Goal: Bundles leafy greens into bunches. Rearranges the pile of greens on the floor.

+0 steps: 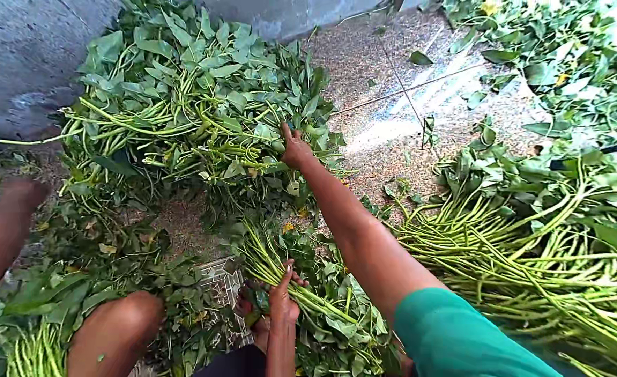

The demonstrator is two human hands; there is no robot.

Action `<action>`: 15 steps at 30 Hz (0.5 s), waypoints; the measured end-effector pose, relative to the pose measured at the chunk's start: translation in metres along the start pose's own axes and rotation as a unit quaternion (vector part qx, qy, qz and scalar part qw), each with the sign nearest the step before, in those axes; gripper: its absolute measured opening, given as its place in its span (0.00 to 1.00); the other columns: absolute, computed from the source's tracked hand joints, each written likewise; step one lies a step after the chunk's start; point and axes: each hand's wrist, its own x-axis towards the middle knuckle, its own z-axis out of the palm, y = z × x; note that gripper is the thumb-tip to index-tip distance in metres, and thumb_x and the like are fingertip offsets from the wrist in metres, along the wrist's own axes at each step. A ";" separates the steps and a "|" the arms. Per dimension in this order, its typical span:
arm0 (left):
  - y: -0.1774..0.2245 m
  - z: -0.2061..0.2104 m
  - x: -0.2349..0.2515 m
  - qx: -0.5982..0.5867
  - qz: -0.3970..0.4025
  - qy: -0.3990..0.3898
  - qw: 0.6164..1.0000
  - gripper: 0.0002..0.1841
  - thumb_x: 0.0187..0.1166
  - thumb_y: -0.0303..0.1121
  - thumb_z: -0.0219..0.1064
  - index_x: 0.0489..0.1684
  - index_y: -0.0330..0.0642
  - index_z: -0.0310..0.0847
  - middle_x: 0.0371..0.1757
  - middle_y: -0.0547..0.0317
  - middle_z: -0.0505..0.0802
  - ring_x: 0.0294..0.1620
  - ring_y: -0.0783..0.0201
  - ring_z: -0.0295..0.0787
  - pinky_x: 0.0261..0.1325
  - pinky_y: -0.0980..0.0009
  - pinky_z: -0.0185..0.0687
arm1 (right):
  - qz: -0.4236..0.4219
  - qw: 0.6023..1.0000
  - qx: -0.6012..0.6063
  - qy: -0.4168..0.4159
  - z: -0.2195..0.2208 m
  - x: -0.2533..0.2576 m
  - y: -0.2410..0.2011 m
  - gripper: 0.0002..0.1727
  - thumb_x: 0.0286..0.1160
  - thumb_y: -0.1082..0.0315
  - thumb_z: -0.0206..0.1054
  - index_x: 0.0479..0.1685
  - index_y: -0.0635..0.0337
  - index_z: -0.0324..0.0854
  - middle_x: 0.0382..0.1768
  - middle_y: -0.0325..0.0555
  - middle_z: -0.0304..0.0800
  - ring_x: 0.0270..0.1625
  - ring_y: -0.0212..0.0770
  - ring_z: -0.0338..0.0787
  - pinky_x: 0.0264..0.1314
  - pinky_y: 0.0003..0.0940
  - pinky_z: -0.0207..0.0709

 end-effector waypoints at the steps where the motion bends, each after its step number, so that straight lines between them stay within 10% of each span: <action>1: 0.000 0.000 0.000 0.002 -0.001 0.011 1.000 0.11 0.90 0.26 0.54 0.57 0.32 0.82 0.22 0.58 0.86 0.19 0.63 0.86 0.30 0.64 0.92 | -0.003 1.000 0.010 0.006 0.002 0.000 0.004 0.61 0.59 0.70 0.80 0.98 0.38 0.44 0.88 0.74 0.54 0.61 0.76 0.87 0.56 0.74 0.82; 5: 0.003 0.000 0.001 0.001 0.008 0.040 0.999 0.10 0.90 0.26 0.57 0.57 0.33 0.83 0.23 0.57 0.87 0.19 0.63 0.86 0.29 0.64 0.91 | -0.008 0.992 0.114 0.046 0.006 -0.008 0.034 0.39 0.67 0.72 0.76 0.85 0.57 0.70 0.83 0.75 0.64 0.73 0.74 0.81 0.71 0.70 0.78; 15: 0.008 0.000 -0.001 -0.007 0.016 0.059 0.998 0.10 0.89 0.26 0.57 0.55 0.33 0.84 0.24 0.57 0.87 0.19 0.63 0.86 0.29 0.65 0.92 | 0.014 0.914 0.366 0.177 0.011 -0.065 0.111 0.31 0.62 0.73 0.80 0.71 0.67 0.80 0.64 0.64 0.88 0.67 0.57 0.88 0.73 0.58 0.80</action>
